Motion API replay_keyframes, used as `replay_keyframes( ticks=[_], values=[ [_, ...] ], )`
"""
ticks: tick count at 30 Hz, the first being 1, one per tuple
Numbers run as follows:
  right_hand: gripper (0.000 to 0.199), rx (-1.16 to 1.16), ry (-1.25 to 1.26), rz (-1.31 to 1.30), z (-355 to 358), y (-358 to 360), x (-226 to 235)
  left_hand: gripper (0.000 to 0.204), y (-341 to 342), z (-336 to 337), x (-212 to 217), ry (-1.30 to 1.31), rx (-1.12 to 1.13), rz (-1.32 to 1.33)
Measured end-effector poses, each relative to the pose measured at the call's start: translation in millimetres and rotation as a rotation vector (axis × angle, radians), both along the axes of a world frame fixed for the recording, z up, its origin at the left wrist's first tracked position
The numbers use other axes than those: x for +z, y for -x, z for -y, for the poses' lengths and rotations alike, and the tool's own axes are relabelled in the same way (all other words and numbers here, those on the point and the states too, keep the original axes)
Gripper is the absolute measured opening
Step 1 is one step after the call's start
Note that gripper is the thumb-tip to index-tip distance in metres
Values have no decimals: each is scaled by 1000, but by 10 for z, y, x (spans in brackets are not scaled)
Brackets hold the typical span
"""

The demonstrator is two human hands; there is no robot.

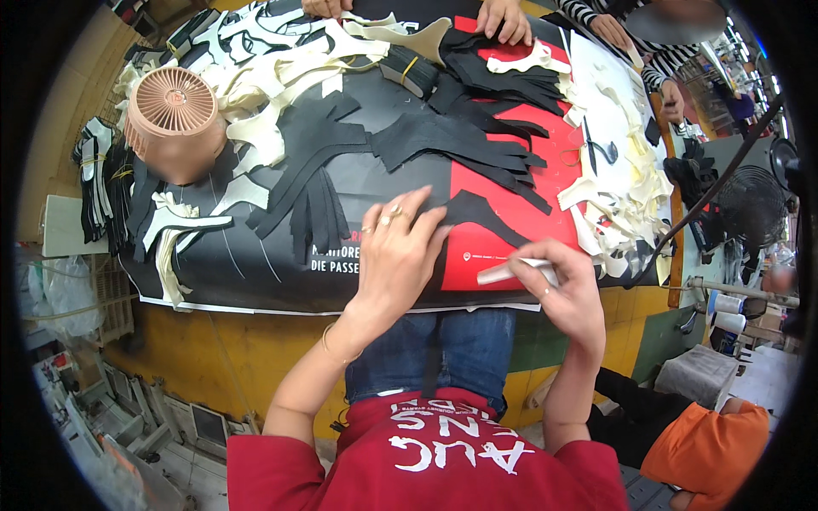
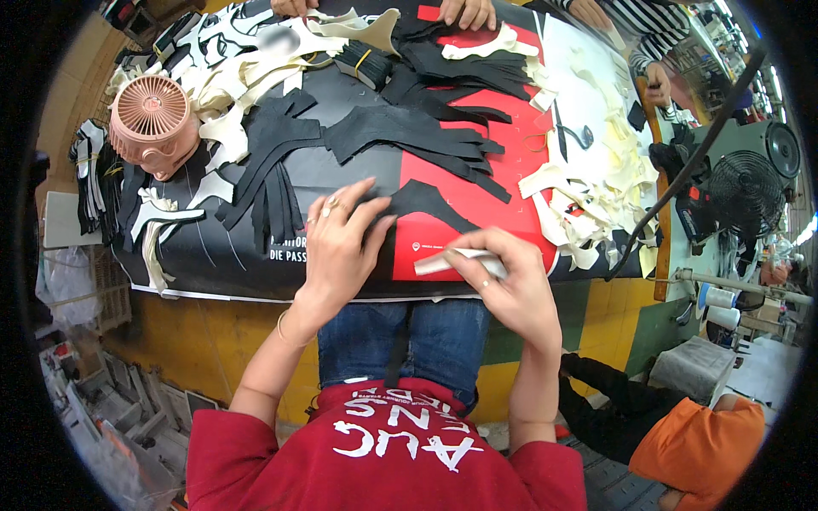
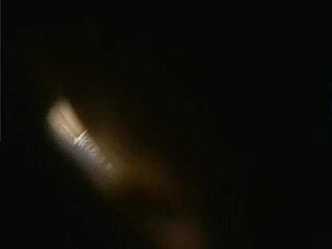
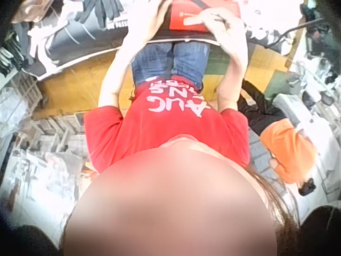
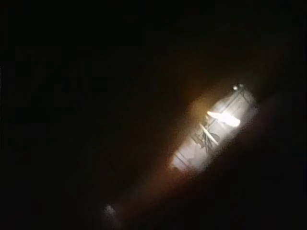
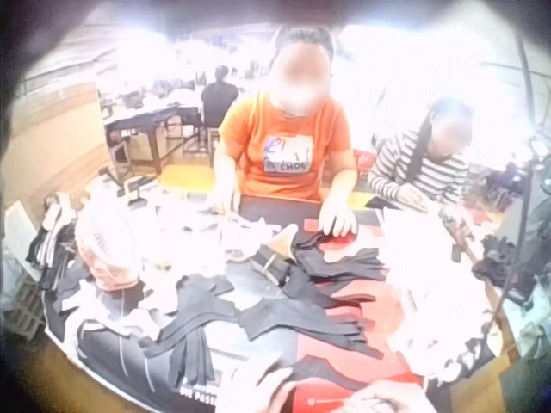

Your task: The person repeatedly applies short strips of white adhesive tape to the edges of black and white fabric pieces laid on a table. They smooth each strip with their fingers, occasionally repositioning fabric pieces and picking up new tape strips from the table.

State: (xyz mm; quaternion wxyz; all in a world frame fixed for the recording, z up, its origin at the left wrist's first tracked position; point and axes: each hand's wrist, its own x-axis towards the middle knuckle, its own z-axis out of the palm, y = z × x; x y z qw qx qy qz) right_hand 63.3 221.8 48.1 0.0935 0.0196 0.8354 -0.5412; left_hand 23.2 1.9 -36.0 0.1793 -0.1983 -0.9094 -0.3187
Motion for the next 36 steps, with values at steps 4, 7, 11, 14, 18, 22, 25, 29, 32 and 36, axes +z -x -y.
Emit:
replay_keyframes(
  ticks=[4,7,11,14,18,22,25,29,32,36],
  values=[
    [16,121,-33,99,146,420,-114,34,-294,209,-60,130,3,75],
    [17,153,-16,152,268,676,-259,41,-372,246,-91,126,-13,89],
    [21,194,-97,144,356,808,-424,43,-361,251,-120,159,-22,92],
    [23,198,-120,157,328,821,-445,42,-330,256,-137,216,-40,69],
    [26,201,-142,174,309,840,-405,42,-307,267,-159,256,-60,48],
    [26,183,-223,190,343,824,-373,42,-310,262,-173,268,-54,43],
    [25,153,-204,173,370,795,-400,42,-310,258,-179,269,-53,37],
    [24,112,-183,172,383,767,-446,43,-308,261,-183,273,-57,33],
    [24,105,-182,171,383,760,-447,44,-305,263,-176,272,-62,39],
    [23,114,-219,124,392,754,-434,45,-280,268,-141,242,-82,56]
  ],
)
